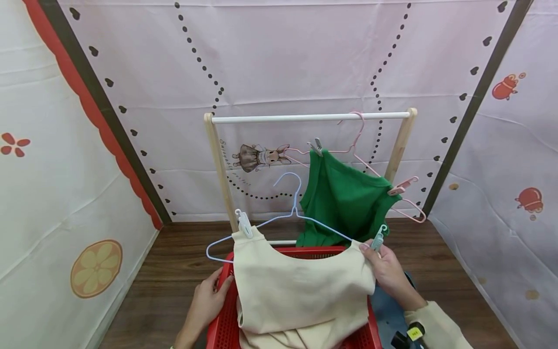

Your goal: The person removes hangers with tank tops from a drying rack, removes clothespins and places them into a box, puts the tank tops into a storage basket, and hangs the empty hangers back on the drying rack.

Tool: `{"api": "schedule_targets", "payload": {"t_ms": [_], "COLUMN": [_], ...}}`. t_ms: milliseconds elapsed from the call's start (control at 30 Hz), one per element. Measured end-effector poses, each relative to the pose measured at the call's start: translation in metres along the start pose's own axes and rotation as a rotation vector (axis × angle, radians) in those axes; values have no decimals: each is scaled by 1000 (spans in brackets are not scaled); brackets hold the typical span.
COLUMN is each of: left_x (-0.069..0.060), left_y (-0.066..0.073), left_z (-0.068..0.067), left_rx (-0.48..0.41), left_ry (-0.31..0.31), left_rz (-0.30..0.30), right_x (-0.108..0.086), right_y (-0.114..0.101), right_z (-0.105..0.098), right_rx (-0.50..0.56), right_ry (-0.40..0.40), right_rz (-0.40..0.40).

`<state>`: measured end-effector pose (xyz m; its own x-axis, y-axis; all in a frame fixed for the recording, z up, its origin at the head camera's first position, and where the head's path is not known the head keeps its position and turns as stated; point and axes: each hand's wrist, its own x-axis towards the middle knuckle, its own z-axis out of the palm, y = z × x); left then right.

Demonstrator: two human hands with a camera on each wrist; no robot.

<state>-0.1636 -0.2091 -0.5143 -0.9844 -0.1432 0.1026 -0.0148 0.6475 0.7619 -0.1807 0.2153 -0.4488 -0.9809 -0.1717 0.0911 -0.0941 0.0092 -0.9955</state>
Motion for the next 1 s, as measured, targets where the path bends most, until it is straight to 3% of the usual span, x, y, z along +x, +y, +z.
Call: {"api": "schedule_targets", "payload": {"t_ms": [267,800,1000], "left_x": [-1,-1,-1], "left_y": [-1,-1,-1], "left_z": [0,1,0], "left_rx": [19,2,11], "left_ry": [-3,-9,8], "left_rz": [13,-6,22], "right_x": [8,17,18], "right_y": [18,44,48], "right_z": [0,-2,0], "right_rx": [2,-28,-30], "right_ry": [-36,3,27], "right_rz": [52,206,219]}}
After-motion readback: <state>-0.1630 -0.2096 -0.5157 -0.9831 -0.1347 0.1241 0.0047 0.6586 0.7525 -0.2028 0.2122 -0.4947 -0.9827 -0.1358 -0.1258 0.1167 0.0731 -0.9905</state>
